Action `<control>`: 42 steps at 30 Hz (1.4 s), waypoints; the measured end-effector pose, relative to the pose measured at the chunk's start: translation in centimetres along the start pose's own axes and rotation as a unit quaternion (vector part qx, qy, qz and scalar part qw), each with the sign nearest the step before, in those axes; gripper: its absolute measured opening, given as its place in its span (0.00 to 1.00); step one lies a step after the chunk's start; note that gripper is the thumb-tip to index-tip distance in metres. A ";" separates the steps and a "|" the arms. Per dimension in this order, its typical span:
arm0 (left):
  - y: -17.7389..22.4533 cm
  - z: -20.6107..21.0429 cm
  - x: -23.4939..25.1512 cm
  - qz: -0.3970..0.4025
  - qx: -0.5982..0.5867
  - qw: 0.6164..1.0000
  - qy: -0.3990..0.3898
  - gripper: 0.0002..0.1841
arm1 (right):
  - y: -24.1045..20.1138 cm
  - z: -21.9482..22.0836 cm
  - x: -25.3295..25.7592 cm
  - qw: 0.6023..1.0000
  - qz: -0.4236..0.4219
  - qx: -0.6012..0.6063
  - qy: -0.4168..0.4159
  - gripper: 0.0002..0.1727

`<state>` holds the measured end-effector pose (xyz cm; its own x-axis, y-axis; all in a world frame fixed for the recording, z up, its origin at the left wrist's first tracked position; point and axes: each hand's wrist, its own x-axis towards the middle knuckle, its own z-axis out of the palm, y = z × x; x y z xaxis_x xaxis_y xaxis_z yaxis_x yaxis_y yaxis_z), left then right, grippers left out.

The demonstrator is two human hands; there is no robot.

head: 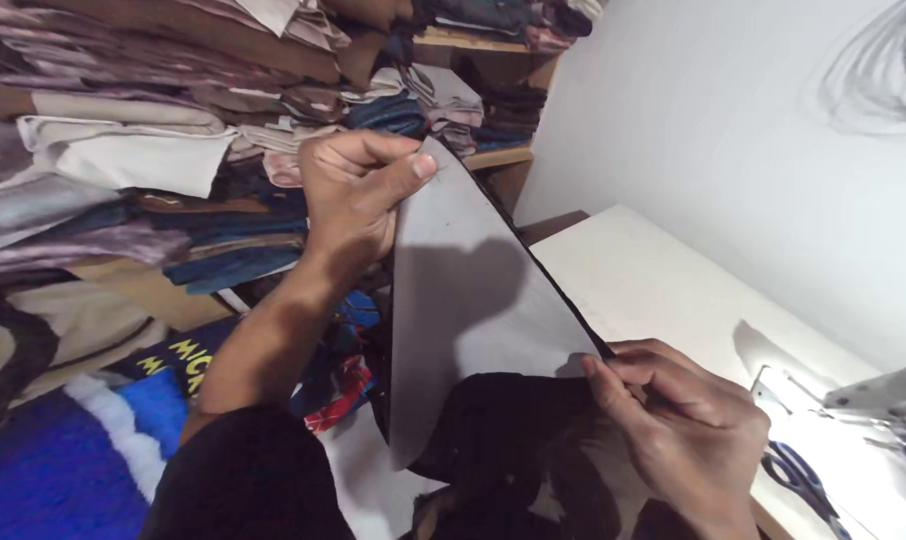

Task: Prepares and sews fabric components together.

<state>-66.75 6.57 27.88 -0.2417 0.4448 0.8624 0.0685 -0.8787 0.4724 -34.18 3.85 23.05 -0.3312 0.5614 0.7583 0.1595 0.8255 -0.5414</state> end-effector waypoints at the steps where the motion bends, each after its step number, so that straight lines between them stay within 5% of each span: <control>1: -0.5 -0.1 -0.1 -0.003 0.012 1.000 -0.002 0.07 | 0.3 0.2 0.0 1.000 0.004 0.001 0.007 0.05; 5: -6.3 -1.1 -0.3 -0.086 0.029 0.995 -0.049 0.14 | 3.5 0.9 0.6 0.998 0.043 -0.029 -0.037 0.04; 7: -11.9 -0.8 -0.7 -0.198 0.058 0.976 -0.072 0.20 | 6.9 1.9 1.1 0.992 0.089 -0.051 -0.075 0.06; 12: -28.7 2.1 -0.6 -0.390 0.246 0.880 -0.111 0.12 | 18.1 6.8 3.2 0.951 0.292 0.023 -0.097 0.09; 16: -39.5 8.0 -0.2 -0.398 0.340 0.827 -0.207 0.14 | 23.6 8.0 4.8 0.925 0.373 -0.011 -0.072 0.10; 19: -43.7 14.4 -0.2 -0.360 0.399 0.791 -0.293 0.13 | 27.2 6.7 4.7 0.908 0.416 -0.012 -0.056 0.11; 23: -45.4 26.6 -3.1 -0.243 0.375 0.776 -0.445 0.13 | 29.1 1.4 0.8 0.887 0.460 -0.001 0.040 0.11; 27: -43.6 38.6 -8.2 -0.162 0.208 0.809 -0.525 0.12 | 26.8 -4.7 -6.3 0.873 0.407 0.001 0.267 0.08; 32: -35.3 51.3 -16.6 -0.117 0.018 0.810 -0.575 0.09 | 18.7 -14.3 -17.5 0.851 0.437 -0.059 0.286 0.13; 38: -27.2 57.1 -20.4 -0.144 0.018 0.720 -0.679 0.05 | 12.6 -15.7 -24.2 0.812 0.491 -0.112 0.296 0.17; 42: -26.7 57.7 -20.6 -0.179 0.078 0.712 -0.675 0.06 | 12.4 -16.4 -25.5 0.809 0.478 -0.068 0.334 0.16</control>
<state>-7.79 30.84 8.04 0.8718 0.4894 0.0213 0.3687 -0.6842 0.6292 -8.53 0.70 2.95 0.5738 0.8162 0.0668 0.1611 -0.0325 -0.9864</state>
